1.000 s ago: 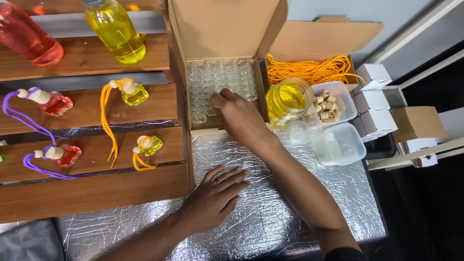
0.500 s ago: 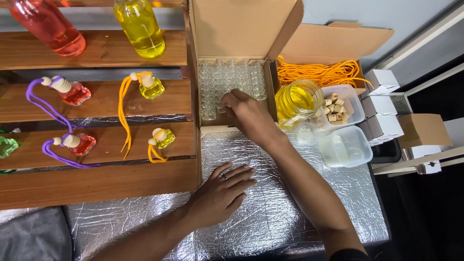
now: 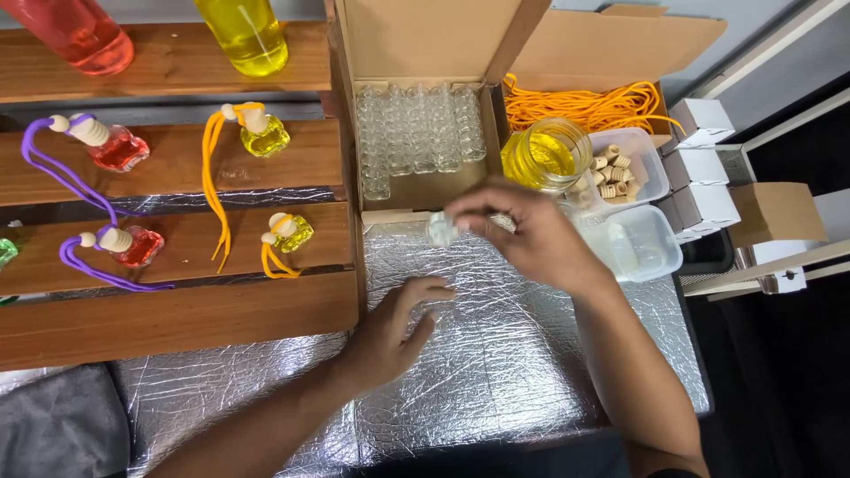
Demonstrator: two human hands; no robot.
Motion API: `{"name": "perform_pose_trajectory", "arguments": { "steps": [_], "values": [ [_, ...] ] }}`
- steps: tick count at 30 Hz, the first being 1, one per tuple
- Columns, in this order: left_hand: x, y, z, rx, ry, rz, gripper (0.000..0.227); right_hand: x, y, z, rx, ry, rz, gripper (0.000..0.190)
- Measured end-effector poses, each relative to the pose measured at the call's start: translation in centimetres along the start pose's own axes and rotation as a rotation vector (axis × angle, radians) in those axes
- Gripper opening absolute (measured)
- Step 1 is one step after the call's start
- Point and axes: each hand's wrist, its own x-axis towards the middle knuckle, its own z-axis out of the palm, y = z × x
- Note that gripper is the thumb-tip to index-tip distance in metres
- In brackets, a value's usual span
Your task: Folding a small cardboard box, placing a perfume bottle inside, and cleaning the bottle with a cloth.
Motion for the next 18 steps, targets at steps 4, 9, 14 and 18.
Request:
{"name": "perform_pose_trajectory", "arguments": {
  "steps": [4,9,14,18],
  "values": [
    [0.1,-0.2,0.2,-0.125,0.070,-0.080,0.045,-3.7,3.7,1.9,0.290,-0.101,0.188,0.020],
    [0.6,0.6,0.1,-0.119,0.095,-0.115,0.034,-5.9,6.4,3.8,0.406,-0.219,0.228,0.022],
    [0.6,0.8,0.1,-0.183,0.112,-0.128,0.029,-5.9,6.7,3.6,0.570,-0.266,0.234,0.029],
    [0.2,-0.4,0.7,-0.256,0.169,-0.120,0.025,-6.0,7.1,3.6,0.602,-0.385,0.161,0.037]
  ]
}}
